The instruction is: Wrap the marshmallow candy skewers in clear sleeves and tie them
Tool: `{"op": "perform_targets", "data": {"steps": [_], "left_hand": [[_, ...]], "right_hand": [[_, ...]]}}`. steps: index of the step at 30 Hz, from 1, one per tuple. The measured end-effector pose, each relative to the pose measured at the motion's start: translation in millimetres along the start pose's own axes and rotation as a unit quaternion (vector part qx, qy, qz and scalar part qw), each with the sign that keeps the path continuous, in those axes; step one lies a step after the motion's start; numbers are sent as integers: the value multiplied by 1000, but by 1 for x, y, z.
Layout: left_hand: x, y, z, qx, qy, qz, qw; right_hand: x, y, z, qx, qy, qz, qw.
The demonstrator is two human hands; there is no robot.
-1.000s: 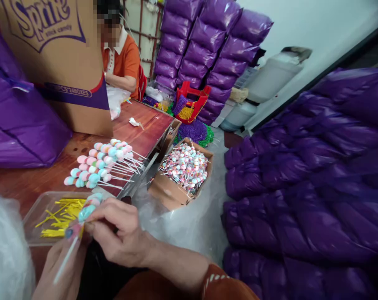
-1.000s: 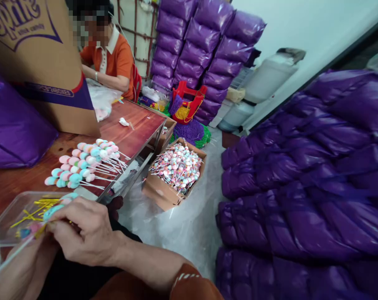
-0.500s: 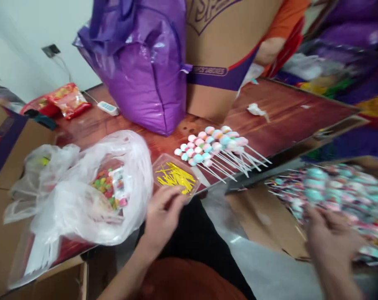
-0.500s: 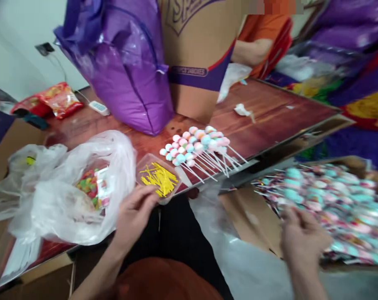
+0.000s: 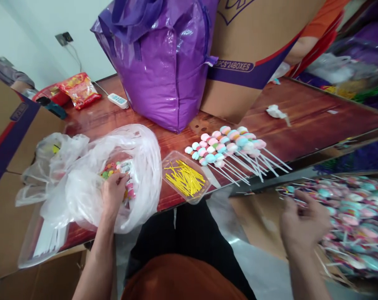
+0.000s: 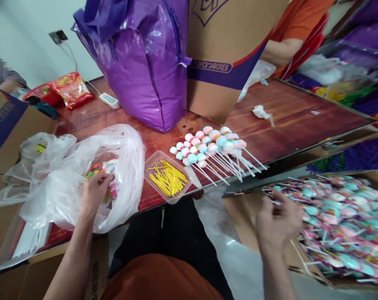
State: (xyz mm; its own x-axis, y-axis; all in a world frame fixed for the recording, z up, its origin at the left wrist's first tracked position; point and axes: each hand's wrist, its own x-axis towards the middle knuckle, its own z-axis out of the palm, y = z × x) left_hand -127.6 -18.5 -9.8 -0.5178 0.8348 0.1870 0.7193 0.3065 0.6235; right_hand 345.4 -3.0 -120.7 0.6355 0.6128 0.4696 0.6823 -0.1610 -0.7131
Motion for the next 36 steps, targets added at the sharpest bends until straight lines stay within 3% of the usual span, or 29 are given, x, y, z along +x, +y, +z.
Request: {"op": "perform_targets", "data": {"steps": [4,6,10,12,16,21,25,28,30,32,34,36], "left_hand": [[-10,15,-3,-116,86,-32,989],[-23,34,-1,-149,103,-2,983],[-56,80,11,-243,44,74,966],[-69,96,20,-272,25,110,956],[-81,105,35,-344,18,56,937],[-82,103,42,-371,-9,-3,928],[-92,110,44,-433,-28,-54,899],[-102,113,50,-531,-120,-129,829],[-102,114,54,-602,-207,-198,745],[-98,116,58,-654,-227,-257,675],[-91,119,60,-681,-194,-276,650],[-86,123,61,-687,-162,-269,655]], "right_hand": [[-53,-96,-13,140,-71,-108,982],[-75,-147,-19,241,-173,-139,945],[-102,-223,-13,384,-363,-26,849],[-105,-242,-6,427,-409,36,806],[-103,-250,-3,440,-379,34,813],[-102,-237,-9,425,-399,-19,813],[-98,-231,-5,421,-356,91,829],[-92,-227,0,422,-332,147,831],[-88,-225,1,430,-338,153,823],[-86,-222,0,435,-346,142,819],[-85,-221,-2,428,-350,130,823],[-86,-219,-3,415,-344,119,834]]}}
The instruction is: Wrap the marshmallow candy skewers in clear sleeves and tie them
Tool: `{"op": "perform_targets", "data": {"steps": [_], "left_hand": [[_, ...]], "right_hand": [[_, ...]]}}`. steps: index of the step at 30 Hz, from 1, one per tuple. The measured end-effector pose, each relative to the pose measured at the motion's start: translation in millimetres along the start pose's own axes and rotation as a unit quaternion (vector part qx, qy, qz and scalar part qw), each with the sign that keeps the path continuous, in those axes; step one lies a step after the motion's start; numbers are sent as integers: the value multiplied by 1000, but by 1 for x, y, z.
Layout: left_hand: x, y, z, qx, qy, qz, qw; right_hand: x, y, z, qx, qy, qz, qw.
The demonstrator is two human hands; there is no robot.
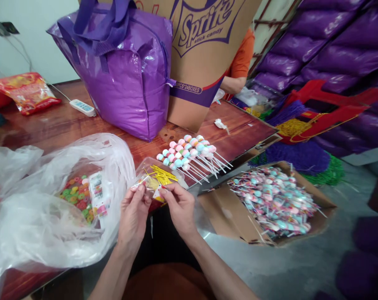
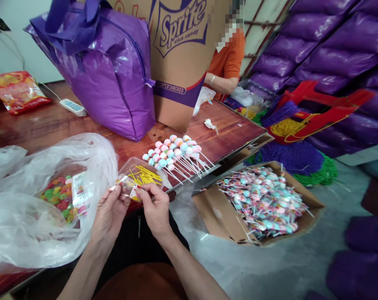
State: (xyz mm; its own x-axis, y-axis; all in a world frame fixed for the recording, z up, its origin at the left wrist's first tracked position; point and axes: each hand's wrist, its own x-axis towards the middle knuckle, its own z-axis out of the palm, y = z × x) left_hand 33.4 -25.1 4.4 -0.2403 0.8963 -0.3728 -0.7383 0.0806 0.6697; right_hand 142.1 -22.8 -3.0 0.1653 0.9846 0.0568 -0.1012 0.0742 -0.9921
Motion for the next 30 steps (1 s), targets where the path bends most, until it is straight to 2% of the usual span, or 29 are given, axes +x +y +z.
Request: {"op": "perform_targets", "data": {"steps": [5,8,10,12,14,18,19,23,24,26,30], "left_hand": [[-2,-5,7,16,11,50,999],[0,-3,6,12,14,25,1000],[3,2,5,15,20,-4,1000],[5,6,4,21,24,-5,999],[5,8,5,28,29,32,999],[1,3,10,45,37,141,988],[1,2,10,47,32,137,989],[7,4,6,52,22,16,998],[8,6,4,51,27,4,998],[11,7,2,44,38,18,998],[8,3,5,34,36,80,996]], "right_hand": [[0,5,-1,-37,5,-33,999],[4,7,-9,-68,-7,-42,997],[7,6,-15,-102,-28,-66,992],[10,5,-20,-131,-46,-92,986],[11,4,-22,-135,-40,-99,985],[14,3,-18,-112,-8,-69,991],[15,3,-18,-110,-10,-67,992],[20,0,-23,-140,-58,-109,982],[21,-1,-25,-153,-74,-124,978],[23,-2,-27,-175,-89,-147,969],[25,2,-26,-185,-54,-138,972]]}}
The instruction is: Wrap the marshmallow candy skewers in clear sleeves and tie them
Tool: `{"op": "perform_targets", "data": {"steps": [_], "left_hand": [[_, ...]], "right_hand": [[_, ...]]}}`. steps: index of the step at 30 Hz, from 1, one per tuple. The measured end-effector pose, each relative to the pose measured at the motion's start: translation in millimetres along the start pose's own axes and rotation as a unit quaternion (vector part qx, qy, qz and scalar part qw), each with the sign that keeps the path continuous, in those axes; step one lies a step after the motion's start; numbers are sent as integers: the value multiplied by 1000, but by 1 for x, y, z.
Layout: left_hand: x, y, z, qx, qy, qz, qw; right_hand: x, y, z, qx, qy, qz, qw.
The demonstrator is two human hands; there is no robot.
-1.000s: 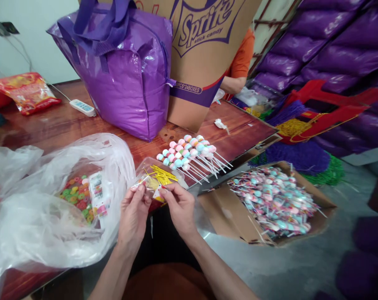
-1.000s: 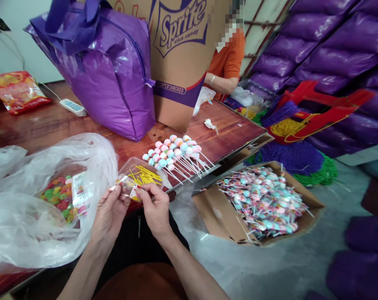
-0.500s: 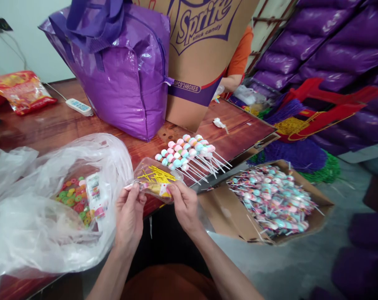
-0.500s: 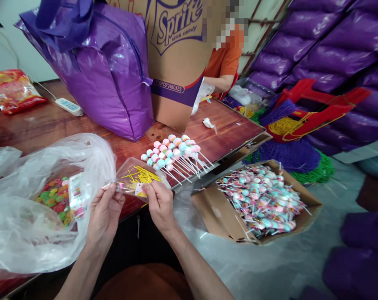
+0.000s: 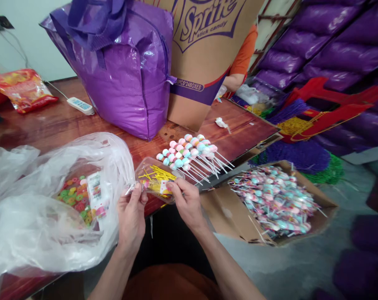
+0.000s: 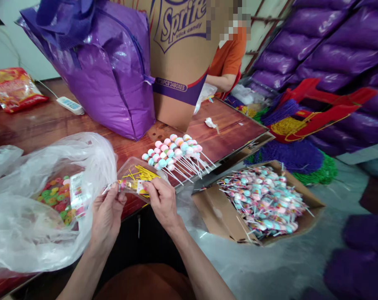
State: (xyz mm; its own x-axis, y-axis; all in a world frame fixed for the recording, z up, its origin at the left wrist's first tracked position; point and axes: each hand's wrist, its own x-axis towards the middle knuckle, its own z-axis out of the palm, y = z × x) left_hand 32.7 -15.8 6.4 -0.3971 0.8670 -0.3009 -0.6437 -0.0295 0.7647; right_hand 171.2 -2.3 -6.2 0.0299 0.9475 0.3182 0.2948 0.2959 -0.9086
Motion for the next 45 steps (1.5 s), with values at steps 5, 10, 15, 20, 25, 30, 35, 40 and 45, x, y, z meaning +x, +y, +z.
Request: {"op": "perform_targets", "data": {"steps": [5,10,15,20,25,30,35,40,45], "left_hand": [[-2,-3,6,-12,-5,27,1000],[10,8,4,-41,48,-2,998],[20,24,1,-67,86,-49,993],[26,36,4,-88,121,-87,985],[31,39,6,-96,124,-89,984],[32,33,4,-98,113,-75,986],[34,24,-3,-80,78,-46,993],[35,17,-8,-31,11,28,999],[28,8,-7,37,-14,78,996]], "right_hand": [[10,10,-2,-87,24,-3,996],[31,37,-20,-359,96,-64,926],[42,62,-25,-465,60,-49,882],[34,54,-26,-291,94,-62,950],[7,15,-37,-66,67,-90,991],[-10,-2,-45,-84,26,-149,985],[-11,3,-57,-189,-9,-203,961],[-9,0,-60,-187,-44,-208,959],[-13,-1,-44,-121,-49,-138,982]]}}
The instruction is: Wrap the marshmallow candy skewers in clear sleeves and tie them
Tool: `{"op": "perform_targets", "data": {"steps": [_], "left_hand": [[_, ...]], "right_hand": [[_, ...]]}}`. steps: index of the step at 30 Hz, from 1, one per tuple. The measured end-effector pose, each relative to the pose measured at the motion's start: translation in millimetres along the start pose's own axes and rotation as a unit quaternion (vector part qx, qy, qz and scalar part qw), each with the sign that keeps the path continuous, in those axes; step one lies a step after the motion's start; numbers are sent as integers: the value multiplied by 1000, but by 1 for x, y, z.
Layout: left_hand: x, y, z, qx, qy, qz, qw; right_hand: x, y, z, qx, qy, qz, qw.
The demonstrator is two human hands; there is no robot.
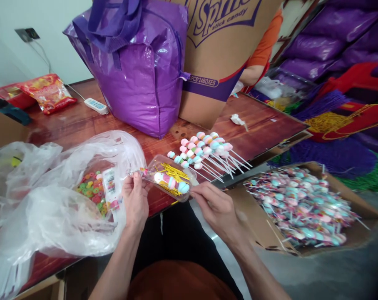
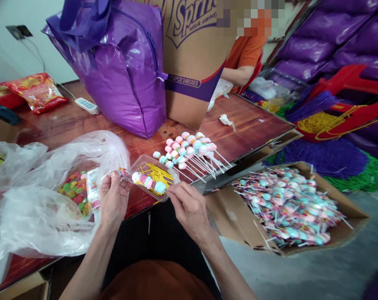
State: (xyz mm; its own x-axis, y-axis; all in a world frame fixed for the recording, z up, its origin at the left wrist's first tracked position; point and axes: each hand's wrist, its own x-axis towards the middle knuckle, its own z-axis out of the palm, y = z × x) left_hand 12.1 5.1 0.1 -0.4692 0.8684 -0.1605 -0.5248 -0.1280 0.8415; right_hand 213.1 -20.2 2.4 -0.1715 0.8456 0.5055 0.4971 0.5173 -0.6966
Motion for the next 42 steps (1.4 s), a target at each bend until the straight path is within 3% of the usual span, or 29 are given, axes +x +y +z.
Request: {"op": "perform_targets", "data": {"steps": [6,13,20,26,42], "left_hand": [[-3,-3,0,-2,13,0,1000],[-15,2,8,1,-30,-62,998],[-18,-3,6,-18,-67,-73,995],[-19,-9,7,-19,-82,-70,994],[-26,-11,7,4,-116,-132,984]], "right_hand": [[-3,-4,9,9,-2,13,1000],[-7,-5,18,-31,2,19,999],[-14,-15,29,-78,-2,-37,996],[-19,-23,43,-51,41,19,998],[-12,-32,73,-33,78,49,995]]}}
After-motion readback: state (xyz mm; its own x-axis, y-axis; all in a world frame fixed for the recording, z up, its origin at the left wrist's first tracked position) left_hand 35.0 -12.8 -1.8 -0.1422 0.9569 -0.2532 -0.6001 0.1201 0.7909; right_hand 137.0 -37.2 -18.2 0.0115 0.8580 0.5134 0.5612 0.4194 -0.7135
